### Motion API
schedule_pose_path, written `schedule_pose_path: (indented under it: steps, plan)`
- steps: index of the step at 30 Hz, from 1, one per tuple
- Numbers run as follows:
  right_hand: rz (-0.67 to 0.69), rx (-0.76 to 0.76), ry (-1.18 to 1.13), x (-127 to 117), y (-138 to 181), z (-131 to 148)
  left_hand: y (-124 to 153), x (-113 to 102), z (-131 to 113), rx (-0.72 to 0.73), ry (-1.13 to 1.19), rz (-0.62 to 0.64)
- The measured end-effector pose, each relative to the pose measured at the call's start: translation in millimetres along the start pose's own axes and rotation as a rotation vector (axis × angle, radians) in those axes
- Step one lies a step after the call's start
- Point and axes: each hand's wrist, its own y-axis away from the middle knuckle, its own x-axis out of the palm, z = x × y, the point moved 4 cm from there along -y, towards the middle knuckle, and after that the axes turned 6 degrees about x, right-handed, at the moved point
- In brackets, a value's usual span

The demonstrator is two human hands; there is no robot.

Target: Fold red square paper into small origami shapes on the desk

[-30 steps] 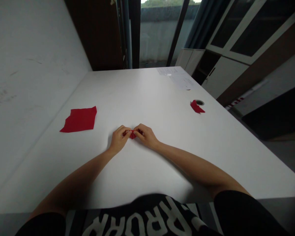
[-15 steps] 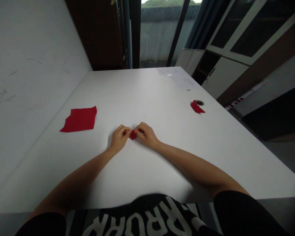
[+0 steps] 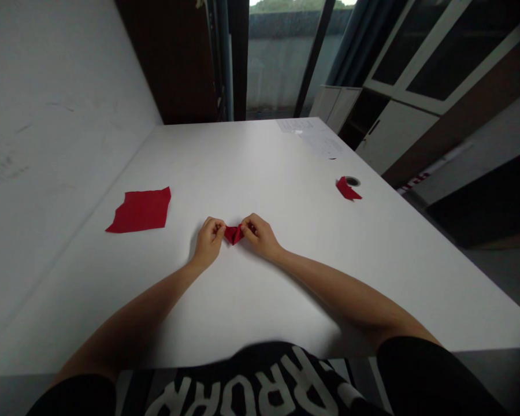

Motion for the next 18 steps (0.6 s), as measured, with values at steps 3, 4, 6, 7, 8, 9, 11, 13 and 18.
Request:
schedule_pose_path:
  steps: [3,4,6,7,8,9,11,13,18]
  plan:
    - [-0.019,0.021,-0.030,-1,-1,-4,2,0,10,-0.038,0.028,-0.031]
    - [-0.023,0.028,-0.040,-1,-1,-5,2,0,14,-0.061,0.048,-0.039]
    - [-0.027,0.049,-0.061,-1,-2,-8,3,1,24,-0.119,0.101,-0.055]
    - [-0.027,0.060,-0.068,-1,-3,-10,4,2,28,-0.148,0.131,-0.062]
    - [-0.027,0.070,-0.073,-1,-3,-11,4,2,32,-0.174,0.161,-0.072]
    - [-0.027,0.079,-0.077,-1,-4,-13,4,2,36,-0.194,0.190,-0.084]
    - [-0.034,0.095,-0.088,-3,-5,-15,3,2,41,-0.220,0.237,-0.108]
    - [-0.038,0.112,-0.105,-4,-6,-17,2,2,44,-0.244,0.266,-0.131]
    - [-0.050,0.156,-0.154,-7,-10,-25,1,-1,49,-0.335,0.327,-0.186]
